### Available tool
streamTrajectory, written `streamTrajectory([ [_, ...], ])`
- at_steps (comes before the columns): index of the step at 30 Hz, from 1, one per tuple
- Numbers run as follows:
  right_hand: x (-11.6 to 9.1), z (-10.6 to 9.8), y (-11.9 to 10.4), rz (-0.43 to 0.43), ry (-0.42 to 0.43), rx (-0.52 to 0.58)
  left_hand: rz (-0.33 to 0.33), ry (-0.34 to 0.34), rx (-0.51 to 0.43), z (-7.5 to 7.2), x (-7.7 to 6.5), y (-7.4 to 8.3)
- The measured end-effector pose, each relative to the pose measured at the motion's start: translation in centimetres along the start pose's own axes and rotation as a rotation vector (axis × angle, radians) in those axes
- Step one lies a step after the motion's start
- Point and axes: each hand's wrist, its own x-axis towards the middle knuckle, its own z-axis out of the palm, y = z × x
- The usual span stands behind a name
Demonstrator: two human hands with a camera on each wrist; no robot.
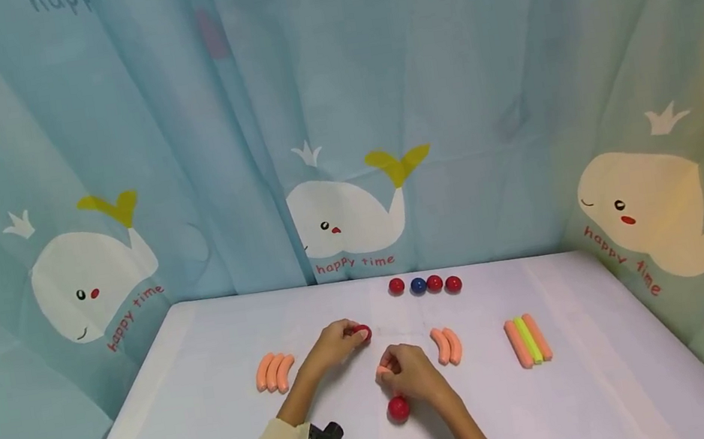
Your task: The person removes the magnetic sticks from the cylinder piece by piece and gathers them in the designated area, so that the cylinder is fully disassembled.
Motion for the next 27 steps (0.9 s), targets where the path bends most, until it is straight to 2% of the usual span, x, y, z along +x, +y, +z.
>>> streamTrajectory([
  [3,-0.1,0.1,0.1,-0.008,-0.004,0.016,-0.015,0.018,-0.072,0.3,1.6,-0.3],
  [8,-0.2,0.1,0.1,-0.021,-0.002,0.022,0.029,0.095,-0.148,1.2,3.7,-0.8],
  [10,-0.3,0.0,0.1,-0.025,0.004,0.012,0.041,0.107,-0.156,1.5,4.5,-0.7],
  [14,-0.3,0.0,0.1,-0.036,0.014,-0.005,0.024,0.107,-0.144,1.9,6.0,-0.2],
  [19,-0.2,0.0,0.2,-0.046,0.018,-0.01,0.026,0.154,-0.123,2.4,7.5,0.1],
  [23,-0.2,0.0,0.1,-0.04,0.01,-0.013,0.03,0.182,-0.121,2.7,8.3,0.3],
  [27,-0.3,0.0,0.0,-0.044,0.006,-0.006,0.007,0.195,-0.131,2.9,8.6,0.6],
])
